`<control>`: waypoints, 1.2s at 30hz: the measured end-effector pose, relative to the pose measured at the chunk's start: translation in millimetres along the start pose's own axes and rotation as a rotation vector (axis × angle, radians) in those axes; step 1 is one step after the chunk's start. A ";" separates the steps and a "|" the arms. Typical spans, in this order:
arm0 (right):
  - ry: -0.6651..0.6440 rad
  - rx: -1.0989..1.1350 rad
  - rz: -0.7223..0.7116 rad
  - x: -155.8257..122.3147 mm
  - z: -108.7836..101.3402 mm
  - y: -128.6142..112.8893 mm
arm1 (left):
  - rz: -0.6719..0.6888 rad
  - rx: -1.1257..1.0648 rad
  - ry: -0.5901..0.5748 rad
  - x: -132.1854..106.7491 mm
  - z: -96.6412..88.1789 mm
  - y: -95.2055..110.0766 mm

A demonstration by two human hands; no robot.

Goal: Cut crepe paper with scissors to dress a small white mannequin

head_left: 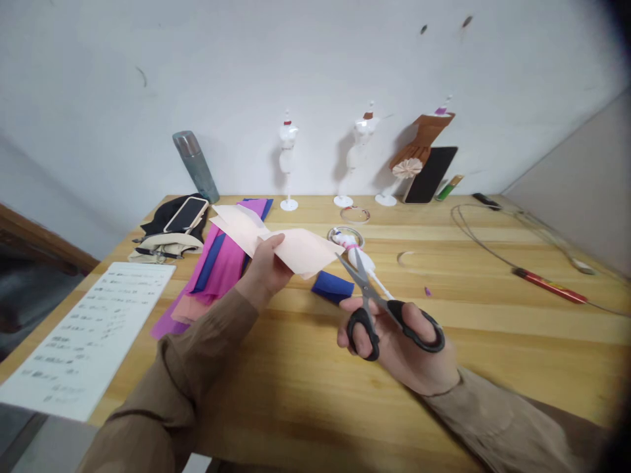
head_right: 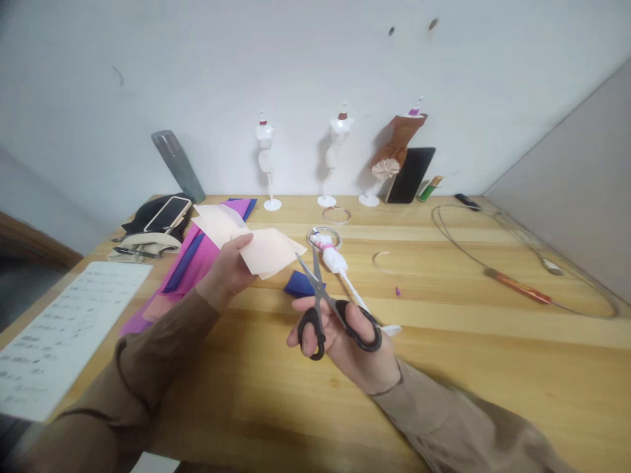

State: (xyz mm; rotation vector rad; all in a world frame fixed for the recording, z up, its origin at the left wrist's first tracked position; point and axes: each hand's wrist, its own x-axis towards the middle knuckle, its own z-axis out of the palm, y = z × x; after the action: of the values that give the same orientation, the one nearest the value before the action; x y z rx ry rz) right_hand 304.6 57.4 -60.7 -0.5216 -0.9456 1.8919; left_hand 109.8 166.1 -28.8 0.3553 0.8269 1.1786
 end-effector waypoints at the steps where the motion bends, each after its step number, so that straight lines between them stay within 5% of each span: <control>1: -0.009 0.020 -0.024 0.2 -0.8 0.3 | -0.006 0.002 0.014 0.1 -0.1 0.1; 18: -0.037 0.023 0.006 -3.1 -3.1 5.4 | -0.012 0.036 0.058 -3.3 5.3 4.0; 24: -0.148 0.051 0.009 -5.0 -3.2 8.8 | -0.023 0.014 0.063 -1.2 3.3 4.7; 36: -0.177 0.072 0.062 -5.9 -3.8 19.9 | -0.035 0.092 -0.020 -4.4 1.4 2.0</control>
State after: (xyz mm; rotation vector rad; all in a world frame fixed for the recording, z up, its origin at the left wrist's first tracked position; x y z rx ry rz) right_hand 299.1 48.2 -78.9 -0.3483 -0.9803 2.0457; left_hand 108.8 163.0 -24.8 0.4254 0.8686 1.1052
